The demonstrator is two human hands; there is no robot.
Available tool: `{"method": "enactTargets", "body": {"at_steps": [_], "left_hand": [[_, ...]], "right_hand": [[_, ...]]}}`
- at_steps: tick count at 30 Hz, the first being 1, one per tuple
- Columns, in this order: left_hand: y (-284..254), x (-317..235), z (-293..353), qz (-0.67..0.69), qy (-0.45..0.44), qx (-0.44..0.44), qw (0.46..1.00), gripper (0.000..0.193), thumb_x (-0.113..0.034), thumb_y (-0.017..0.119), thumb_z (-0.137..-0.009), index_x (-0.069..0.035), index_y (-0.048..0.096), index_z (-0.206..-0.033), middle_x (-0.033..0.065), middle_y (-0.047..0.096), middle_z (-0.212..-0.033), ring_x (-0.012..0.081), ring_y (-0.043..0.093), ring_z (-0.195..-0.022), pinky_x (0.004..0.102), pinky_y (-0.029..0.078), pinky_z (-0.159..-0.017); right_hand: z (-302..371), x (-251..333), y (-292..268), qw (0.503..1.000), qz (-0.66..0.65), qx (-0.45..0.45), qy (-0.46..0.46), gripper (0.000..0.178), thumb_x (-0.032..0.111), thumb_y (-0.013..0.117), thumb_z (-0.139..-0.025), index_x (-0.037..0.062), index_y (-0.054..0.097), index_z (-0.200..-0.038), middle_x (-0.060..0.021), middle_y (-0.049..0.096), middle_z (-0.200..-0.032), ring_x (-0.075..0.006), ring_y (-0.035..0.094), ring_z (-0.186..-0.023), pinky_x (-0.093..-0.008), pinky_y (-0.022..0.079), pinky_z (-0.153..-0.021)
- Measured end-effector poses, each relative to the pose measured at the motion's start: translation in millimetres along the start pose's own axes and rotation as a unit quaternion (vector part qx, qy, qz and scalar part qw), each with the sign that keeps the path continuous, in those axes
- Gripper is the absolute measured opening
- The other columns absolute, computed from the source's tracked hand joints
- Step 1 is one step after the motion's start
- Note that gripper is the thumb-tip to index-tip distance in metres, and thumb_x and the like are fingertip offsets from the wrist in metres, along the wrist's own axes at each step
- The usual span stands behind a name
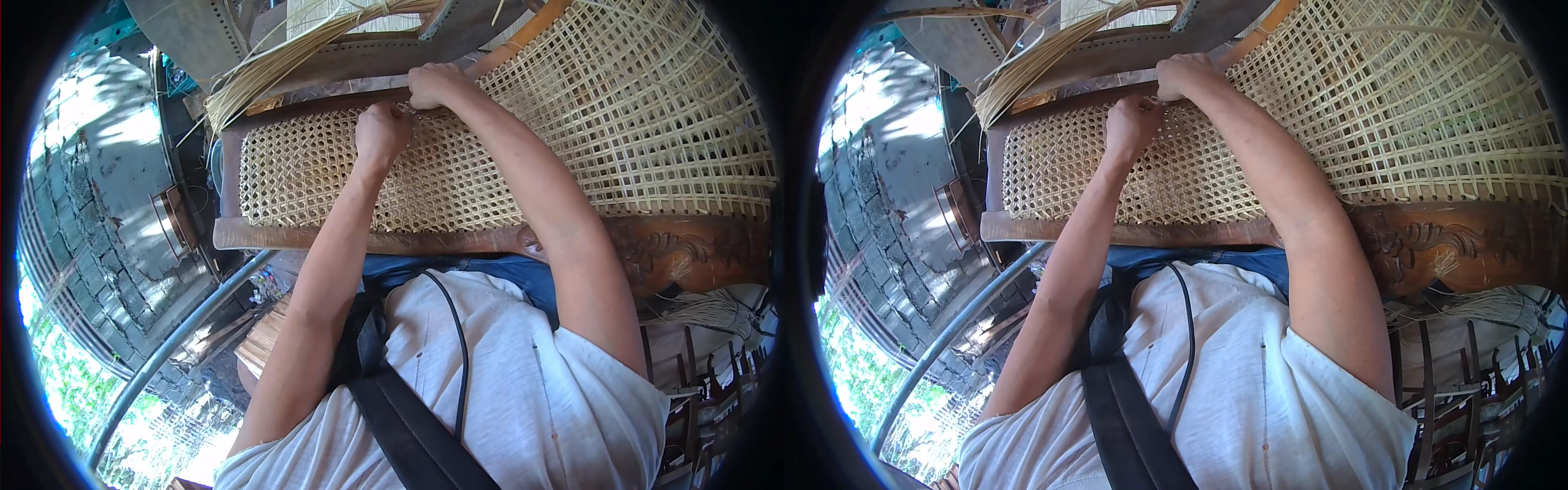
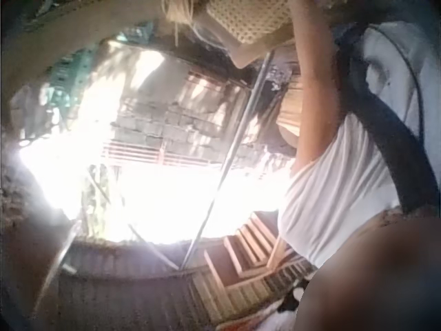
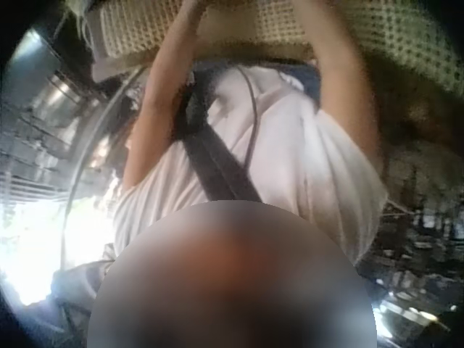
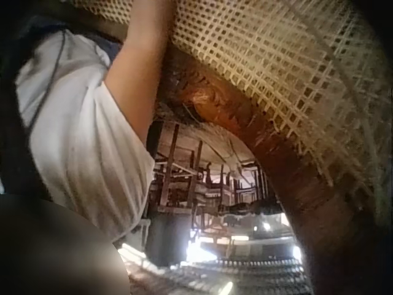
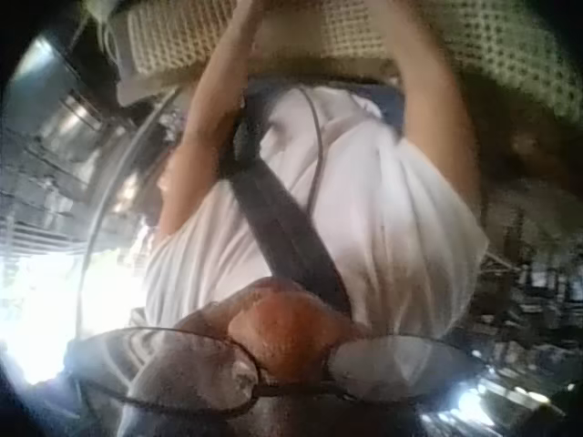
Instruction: The person is weaving rattan strips into the seat frame of a wooden chair.
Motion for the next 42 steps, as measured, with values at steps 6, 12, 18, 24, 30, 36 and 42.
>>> {"method": "enactTargets", "body": {"at_steps": [6,12,18,24,30,36,42], "left_hand": [[8,7,4,-0.018,-0.033,0.0,0.999,0.029,-0.025,0.066,-0.081,-0.001,0.073,-0.094,0.0257,0.07,-0.084,0.0406,0.07,-0.085,0.0453,0.055,-0.081],[16,13,-15,0.067,-0.006,0.019,0.998,0.032,-0.029,0.064,-0.088,-0.002,0.071,-0.102,0.0173,0.07,-0.075,0.0274,0.07,-0.067,0.0375,0.056,-0.066],[30,14,-21,0.388,-0.19,0.176,0.884,0.032,-0.027,0.061,-0.098,0.004,0.066,-0.104,0.0081,0.066,-0.076,0.0142,0.066,-0.057,0.0226,0.049,-0.046],[37,26,-21,0.416,-0.213,0.071,0.881,0.027,-0.013,0.064,-0.092,0.012,0.064,-0.082,0.0135,0.067,-0.072,0.0212,0.07,-0.059,0.0273,0.05,-0.041],[35,23,-21,0.374,-0.183,0.04,0.909,0.023,-0.011,0.063,-0.087,0.012,0.065,-0.083,0.014,0.069,-0.071,0.0198,0.07,-0.059,0.0286,0.055,-0.048],[36,30,-24,0.302,-0.18,0.032,0.936,0.022,-0.009,0.063,-0.086,0.011,0.065,-0.08,0.0141,0.068,-0.067,0.0197,0.07,-0.06,0.029,0.058,-0.052],[26,16,-28,0.318,-0.163,0.085,0.93,0.021,-0.007,0.062,-0.085,0.012,0.067,-0.08,0.0169,0.069,-0.068,0.0213,0.071,-0.057,0.0289,0.06,-0.053]], "right_hand": [[6,-8,-12,1.0,0.012,-0.012,0.007,0.04,0.034,0.078,-0.077,0.0086,0.074,-0.107,-0.0105,0.072,-0.111,-0.0251,0.068,-0.106,-0.0375,0.053,-0.09],[9,-31,-19,0.99,-0.008,-0.141,0.014,0.036,0.038,0.075,-0.079,0.0082,0.076,-0.098,-0.0125,0.074,-0.102,-0.0271,0.07,-0.099,-0.0402,0.054,-0.087],[14,-37,-4,0.991,-0.085,-0.103,0.018,0.031,0.029,0.07,-0.08,0.0061,0.075,-0.101,-0.0166,0.072,-0.106,-0.0308,0.069,-0.103,-0.0425,0.054,-0.089],[14,-23,14,0.998,-0.009,-0.059,0.003,0.031,0.016,0.061,-0.081,0.0045,0.072,-0.108,-0.0176,0.07,-0.113,-0.0311,0.066,-0.109,-0.0417,0.052,-0.093],[12,-17,16,0.996,-0.06,-0.072,0.01,0.035,0.015,0.06,-0.079,0.0021,0.07,-0.11,-0.0192,0.068,-0.117,-0.0313,0.065,-0.113,-0.0421,0.052,-0.095],[7,-32,27,0.99,-0.131,-0.034,0.024,0.041,0.018,0.059,-0.079,0.0018,0.067,-0.116,-0.0194,0.067,-0.119,-0.0329,0.064,-0.114,-0.0442,0.051,-0.096],[12,-36,25,0.99,-0.134,-0.031,0.013,0.042,0.018,0.06,-0.079,0.0001,0.065,-0.117,-0.0196,0.068,-0.118,-0.0326,0.064,-0.113,-0.0451,0.051,-0.096]]}}
Point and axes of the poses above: each hand's wrist, its own z-axis away from the middle knuckle, its own y-axis out of the palm, x = y × z, the point moved 4 cm from there along -z, towards the middle knuckle
